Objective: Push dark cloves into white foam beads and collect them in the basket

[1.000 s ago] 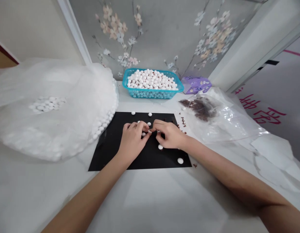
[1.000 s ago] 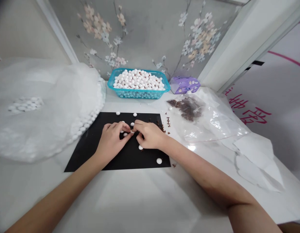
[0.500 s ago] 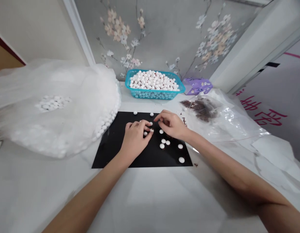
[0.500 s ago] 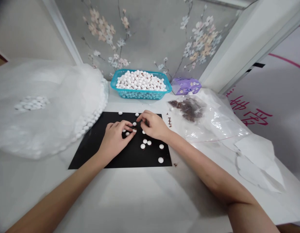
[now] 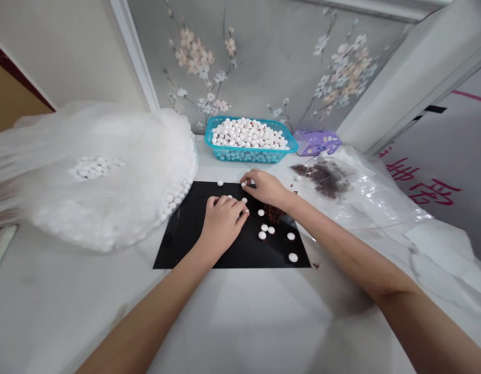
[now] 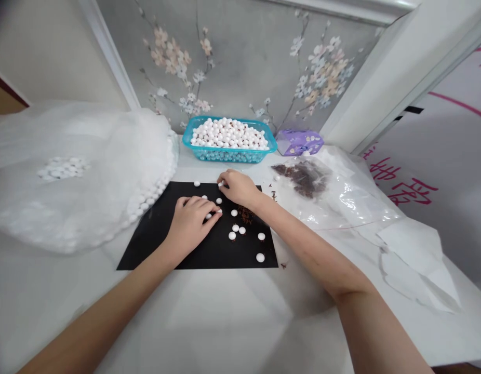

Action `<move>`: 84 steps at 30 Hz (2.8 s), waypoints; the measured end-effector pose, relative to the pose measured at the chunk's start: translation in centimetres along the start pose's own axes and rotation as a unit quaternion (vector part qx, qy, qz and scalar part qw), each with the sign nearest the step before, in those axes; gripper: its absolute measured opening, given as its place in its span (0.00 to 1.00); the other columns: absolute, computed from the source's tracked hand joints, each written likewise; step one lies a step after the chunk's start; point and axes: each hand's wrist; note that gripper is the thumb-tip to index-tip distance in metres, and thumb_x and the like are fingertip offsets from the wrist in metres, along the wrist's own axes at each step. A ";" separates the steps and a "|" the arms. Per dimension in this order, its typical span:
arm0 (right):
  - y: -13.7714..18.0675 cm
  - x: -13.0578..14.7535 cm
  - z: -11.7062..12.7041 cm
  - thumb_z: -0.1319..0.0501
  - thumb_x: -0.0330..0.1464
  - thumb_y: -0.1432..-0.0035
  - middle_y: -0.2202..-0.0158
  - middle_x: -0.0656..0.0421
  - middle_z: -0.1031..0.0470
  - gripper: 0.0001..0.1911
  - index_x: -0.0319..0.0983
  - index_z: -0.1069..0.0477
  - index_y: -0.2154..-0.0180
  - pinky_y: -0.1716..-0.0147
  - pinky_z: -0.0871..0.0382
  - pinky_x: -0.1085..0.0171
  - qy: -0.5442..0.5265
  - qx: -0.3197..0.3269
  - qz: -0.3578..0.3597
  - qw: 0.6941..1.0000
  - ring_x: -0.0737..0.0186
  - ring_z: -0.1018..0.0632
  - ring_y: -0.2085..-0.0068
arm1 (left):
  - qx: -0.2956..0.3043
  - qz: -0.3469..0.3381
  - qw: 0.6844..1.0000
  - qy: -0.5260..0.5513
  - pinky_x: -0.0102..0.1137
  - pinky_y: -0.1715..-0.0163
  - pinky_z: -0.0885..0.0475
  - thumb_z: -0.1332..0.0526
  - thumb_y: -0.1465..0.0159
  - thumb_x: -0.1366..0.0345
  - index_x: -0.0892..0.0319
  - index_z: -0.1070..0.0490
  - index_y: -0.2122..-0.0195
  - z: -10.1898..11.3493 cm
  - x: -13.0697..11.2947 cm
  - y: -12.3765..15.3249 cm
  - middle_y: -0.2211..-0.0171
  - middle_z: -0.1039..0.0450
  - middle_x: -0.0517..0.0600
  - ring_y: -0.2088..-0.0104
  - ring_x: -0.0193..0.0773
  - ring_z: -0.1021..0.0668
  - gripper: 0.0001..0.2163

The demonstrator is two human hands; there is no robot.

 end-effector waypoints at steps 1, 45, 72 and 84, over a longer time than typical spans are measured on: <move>0.2 0.0 0.2 0.42 0.30 0.48 0.65 0.56 0.29 0.08 0.38 0.28 0.64 0.65 0.38 0.65 -0.002 -0.008 -0.003 1.000 0.61 0.28 0.64 | 0.000 -0.006 1.000 -0.009 0.40 0.58 0.44 0.46 0.37 0.66 0.56 0.30 0.68 0.0 0.0 0.0 0.67 0.25 0.47 0.59 0.41 0.28 0.07; 6.8 1.2 5.9 0.42 0.23 0.55 0.73 0.61 0.28 0.08 0.40 0.28 0.73 0.74 0.42 0.68 0.040 0.210 0.035 0.976 0.66 0.30 0.72 | -0.017 -0.058 0.998 -0.034 0.42 0.55 0.41 0.46 0.36 0.65 0.54 0.30 0.53 0.1 0.0 0.4 0.51 0.31 0.53 0.50 0.45 0.32 0.12; 6.7 0.3 4.9 0.45 0.24 0.50 0.76 0.63 0.32 0.08 0.40 0.29 0.73 0.75 0.46 0.69 -0.010 0.216 0.097 0.972 0.69 0.33 0.74 | -0.009 -0.048 0.999 -0.006 0.40 0.57 0.41 0.47 0.37 0.66 0.56 0.29 0.63 0.0 0.1 0.3 0.55 0.28 0.52 0.53 0.43 0.31 0.08; 6.9 1.9 2.2 0.49 0.30 0.41 0.68 0.59 0.29 0.08 0.38 0.31 0.67 0.76 0.45 0.70 0.041 0.019 0.142 0.989 0.69 0.30 0.71 | 0.000 -0.043 0.999 0.018 0.42 0.55 0.42 0.43 0.39 0.63 0.56 0.29 0.67 0.1 0.2 0.3 0.54 0.28 0.51 0.50 0.44 0.32 0.05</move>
Point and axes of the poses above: each hand's wrist, its own y-axis away from the middle knuckle, its own z-axis out of the back of the hand, x = y × z
